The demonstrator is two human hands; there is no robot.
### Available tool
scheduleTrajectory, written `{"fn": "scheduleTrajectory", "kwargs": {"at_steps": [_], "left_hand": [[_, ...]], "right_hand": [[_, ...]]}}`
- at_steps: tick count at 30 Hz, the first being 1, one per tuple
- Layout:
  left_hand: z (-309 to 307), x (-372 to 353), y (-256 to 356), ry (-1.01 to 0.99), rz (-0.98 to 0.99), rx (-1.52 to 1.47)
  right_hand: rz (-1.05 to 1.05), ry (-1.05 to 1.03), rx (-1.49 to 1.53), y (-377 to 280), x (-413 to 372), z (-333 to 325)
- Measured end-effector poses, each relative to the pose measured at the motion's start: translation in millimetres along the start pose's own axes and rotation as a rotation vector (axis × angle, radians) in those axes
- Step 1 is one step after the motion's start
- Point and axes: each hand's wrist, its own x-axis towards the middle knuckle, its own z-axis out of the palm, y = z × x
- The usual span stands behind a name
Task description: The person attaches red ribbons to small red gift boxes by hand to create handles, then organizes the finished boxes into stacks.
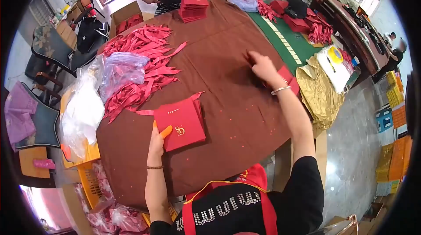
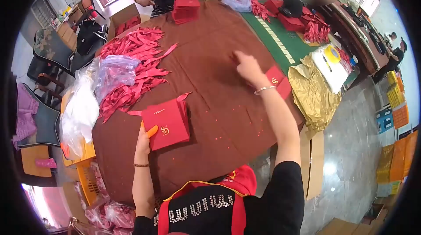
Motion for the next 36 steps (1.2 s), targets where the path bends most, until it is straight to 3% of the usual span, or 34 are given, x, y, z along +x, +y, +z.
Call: {"fn": "scheduleTrajectory", "kwargs": {"at_steps": [2, 3, 5, 6, 8, 10, 13, 15, 16, 18, 21, 24, 26, 28, 29, 31, 32, 34, 35, 36], "left_hand": [[1, 0, -1, -0.010, -0.008, -0.015], [3, 0, 1, -0.012, 0.005, -0.020], [5, 0, 2, 0.011, 0.027, -0.039], [6, 1, 3, 0.004, 0.036, -0.009], [5, 1, 2, 0.046, 0.049, 0.010], [6, 2, -6, 0.079, 0.064, -0.002], [10, -3, -7, 0.122, 0.047, -0.089], [8, -5, -8, 0.147, 0.037, -0.092], [11, -6, -5, 0.144, 0.025, -0.096], [12, -10, -1, 0.123, 0.019, -0.081], [13, -8, 0, 0.131, 0.015, -0.065], [11, -8, -7, 0.242, 0.000, -0.022], [-13, 3, -36, 0.191, -0.068, -0.041], [0, -4, -18, 0.163, -0.106, -0.267], [6, -8, -8, 0.150, -0.112, -0.262], [20, -9, 4, 0.205, 0.050, -0.040], [17, -9, 2, 0.159, 0.080, -0.098], [10, -2, -4, 0.083, 0.012, -0.189], [11, 0, -4, 0.095, 0.024, -0.241], [12, -1, 0, 0.101, 0.039, -0.164]], "right_hand": [[-0.171, 0.016, 0.408, 33, 21, -8], [-0.178, 0.012, 0.404, 17, 20, -20], [0.219, -0.109, 1.283, -54, 5, -54], [0.189, -0.108, 1.457, -80, -3, -52], [0.299, -0.025, 1.537, -113, -12, -12], [0.252, 0.060, 1.653, -152, -35, 38], [0.133, 0.082, 1.366, -192, -84, 94], [0.211, -0.007, 1.070, -193, -110, 107], [0.077, 0.089, 0.964, -192, -118, 109], [0.028, 0.095, 0.704, -192, -127, 97], [-0.056, -0.082, 0.710, -186, -136, 91], [-0.019, -0.120, 0.717, -195, -148, 84], [-0.022, -0.123, 0.702, -204, -154, 83], [0.042, -0.117, 0.742, -214, -163, 87], [0.057, -0.139, 0.617, -214, -167, 93], [-0.033, -0.183, 0.475, -215, -173, 96], [-0.037, -0.242, 0.413, -211, -175, 92], [0.053, -0.340, 0.533, -203, -177, 75], [0.159, -0.309, 0.799, -197, -177, 65], [0.213, -0.244, 0.788, -178, -176, 59]]}}
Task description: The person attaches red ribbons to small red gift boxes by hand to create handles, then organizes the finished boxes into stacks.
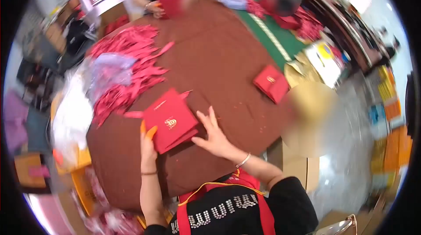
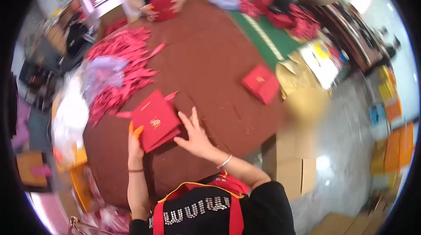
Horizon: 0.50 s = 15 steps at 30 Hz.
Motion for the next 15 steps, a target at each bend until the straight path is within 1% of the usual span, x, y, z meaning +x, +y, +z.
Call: {"fn": "scheduleTrajectory", "kwargs": {"at_steps": [1, 2, 4, 6, 8, 10, 11, 12, 14, 15], "left_hand": [[0, -4, -5, 0.029, 0.035, 0.009], [3, -6, -7, -0.020, 0.019, 0.022], [5, -11, -7, 0.029, 0.138, 0.071], [9, -13, -4, -0.015, 0.113, 0.055], [6, -12, -4, -0.028, 0.096, 0.037], [-3, -7, -12, -0.061, 0.131, 0.062], [-7, -5, -14, -0.064, 0.176, 0.136], [-5, -7, -11, -0.052, 0.183, 0.133], [4, -13, -5, -0.056, 0.122, 0.078], [6, -14, -3, -0.066, 0.103, 0.057]], "right_hand": [[-0.104, 0.145, -0.206, 14, 1, -25], [-0.206, 0.274, -0.417, 27, 4, -52], [-0.027, 0.465, -0.974, 46, 8, -112], [0.099, 0.556, -1.153, 61, 11, -165], [0.286, 0.467, -1.267, 79, 14, -203], [0.335, 0.294, -0.929, 108, 21, -237], [0.257, 0.270, -1.088, 108, 21, -239], [0.245, 0.262, -1.089, 105, 25, -239], [0.315, 0.023, -1.261, 101, 31, -238], [0.174, 0.096, -1.319, 101, 33, -237]]}}
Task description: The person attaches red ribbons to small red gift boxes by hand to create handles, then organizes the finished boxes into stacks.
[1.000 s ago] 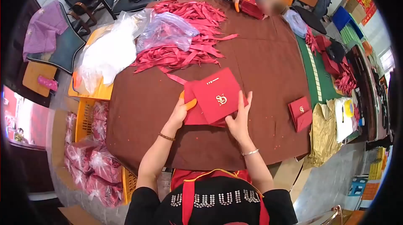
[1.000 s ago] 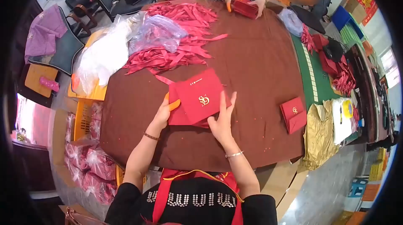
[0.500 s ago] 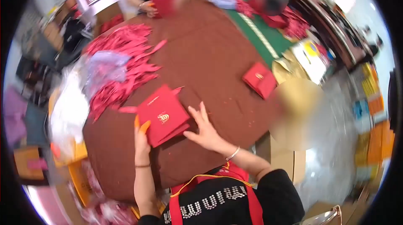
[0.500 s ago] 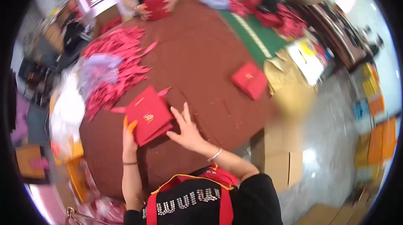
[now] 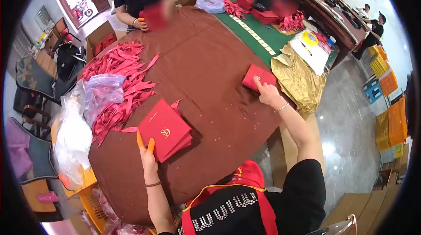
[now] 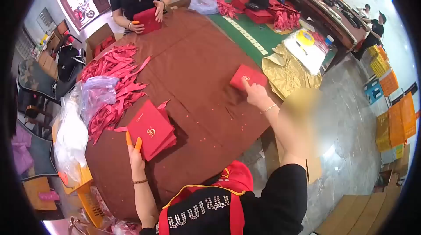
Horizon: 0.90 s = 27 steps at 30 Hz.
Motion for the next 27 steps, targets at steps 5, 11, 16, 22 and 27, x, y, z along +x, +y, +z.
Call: {"fn": "scheduleTrajectory", "kwargs": {"at_steps": [5, 11, 16, 22, 27], "left_hand": [[-7, 2, -7, 0.019, 0.033, 0.058], [-4, 4, -9, 0.025, 0.080, 0.059], [-3, 6, -10, 0.092, 0.087, 0.157], [-4, 3, -4, 0.141, -0.025, 0.142], [-5, 5, -13, 0.133, 0.023, 0.097]], "right_hand": [[-0.082, 0.350, 0.775, -5, 11, -56], [-0.079, -0.391, 1.990, -126, 3, -79], [-0.162, -0.554, 2.034, -213, -6, -55], [-0.112, -0.396, 1.907, -217, 3, -61], [-0.255, -0.357, 1.861, -191, 27, -76]]}}
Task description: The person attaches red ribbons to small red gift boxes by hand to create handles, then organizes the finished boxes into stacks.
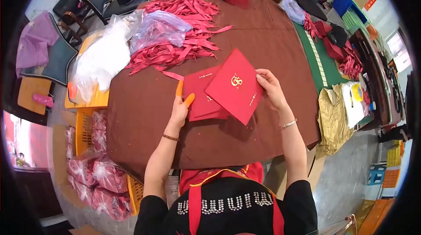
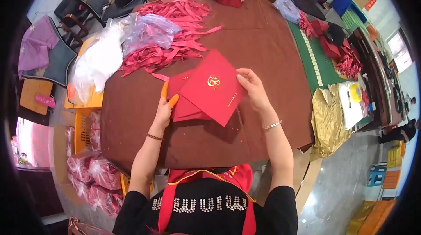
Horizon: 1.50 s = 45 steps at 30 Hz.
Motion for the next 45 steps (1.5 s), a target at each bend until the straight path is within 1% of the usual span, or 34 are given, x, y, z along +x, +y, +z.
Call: {"fn": "scheduleTrajectory", "kwargs": {"at_steps": [1, 3, 4, 5, 6, 7, 10, 11, 12, 14, 15, 16, 18, 19, 21, 24, 25, 26, 27, 28, 30, 31, 33, 34, 36, 38, 39, 40, 41, 42, 43, 44, 45], "left_hand": [[2, 0, -2, 0.009, -0.002, -0.012], [4, -2, -3, 0.026, 0.141, 0.126], [6, -3, -2, 0.034, 0.210, 0.198], [6, -4, -1, 0.040, 0.204, 0.196], [8, -9, 7, -0.002, 0.119, 0.168], [8, -10, 11, -0.044, 0.040, 0.139], [7, -8, 12, -0.011, 0.002, 0.145], [8, -10, 12, 0.012, -0.022, 0.167], [7, -9, 11, 0.024, -0.018, 0.164], [1, -4, 2, 0.017, -0.005, 0.111], [-4, 2, -11, -0.004, 0.091, 0.054], [-4, 4, -9, 0.004, 0.090, 0.052], [-3, 7, 0, -0.008, -0.062, -0.092], [2, 3, 8, -0.004, -0.059, -0.094], [10, -7, 19, 0.004, -0.067, 0.159], [10, -9, 13, 0.048, -0.019, 0.108], [8, -7, 10, 0.017, 0.025, 0.098], [5, -4, 7, 0.018, 0.022, 0.099], [5, -2, 7, 0.024, -0.012, 0.060], [6, -1, 7, 0.027, -0.046, 0.020], [8, -1, 11, 0.032, -0.056, -0.009], [10, 0, 13, 0.042, -0.063, -0.039], [11, 0, 10, 0.032, -0.062, -0.026], [11, 0, 10, 0.032, -0.055, -0.012], [14, -2, 12, 0.009, -0.043, 0.013], [14, -2, -1, 0.064, 0.102, 0.243], [17, -4, 4, 0.057, 0.233, 0.325], [19, -9, 9, 0.057, 0.237, 0.329], [21, -16, 16, 0.062, 0.130, 0.162], [25, -19, 26, 0.065, 0.030, -0.005], [9, -9, 17, 0.024, -0.106, 0.101], [-2, -7, 6, 0.015, -0.083, 0.106], [-3, -10, 5, -0.051, 0.049, 0.144]], "right_hand": [[0.008, -0.007, -0.011, -4, 1, 1], [-0.041, -0.044, -0.053, -15, 2, 7], [-0.033, -0.048, -0.056, -21, 3, 9], [0.010, -0.088, -0.043, -26, 5, 11], [0.055, -0.126, -0.026, -28, 7, 11], [0.051, -0.121, -0.128, -26, 13, 10], [0.106, -0.123, -0.085, -25, 25, 26], [0.114, -0.183, -0.095, -17, 37, 22], [0.116, -0.196, -0.098, -18, 46, 25], [0.222, -0.311, -0.285, -17, 62, 33], [0.225, -0.320, -0.285, -16, 77, 39], [0.083, -0.445, -0.544, -14, 96, 49], [-0.226, -0.682, -1.051, -5, 121, 77], [-0.270, -0.708, -1.113, -1, 123, 94], [-0.332, -0.738, -1.193, 11, 125, 126], [-0.492, -0.705, -1.281, 20, 121, 144], [-0.582, -0.608, -1.211, 17, 115, 141], [-0.667, -0.507, -1.139, 9, 109, 133], [-0.649, -0.430, -1.078, 2, 103, 121], [-0.482, -0.360, -0.909, 7, 105, 103], [-0.453, -0.129, -0.884, 16, 92, 65], [-0.455, -0.121, -0.890, 25, 85, 53], [-0.105, 0.049, -0.372, 44, 65, 34], [-0.112, 0.054, -0.374, 43, 47, 39], [0.277, -0.016, 0.077, 39, 12, 65], [0.054, -0.112, -0.205, 76, 21, 53], [0.051, -0.115, -0.205, 76, 25, 54], [-0.015, -0.101, -0.255, 75, 31, 55], [-0.083, -0.086, -0.305, 74, 35, 57], [-0.095, -0.087, -0.304, 77, 39, 56], [-0.035, -0.079, -0.286, 81, 41, 57], [0.018, -0.067, -0.268, 83, 43, 56], [0.174, -0.053, -0.035, 56, 28, 72]]}}
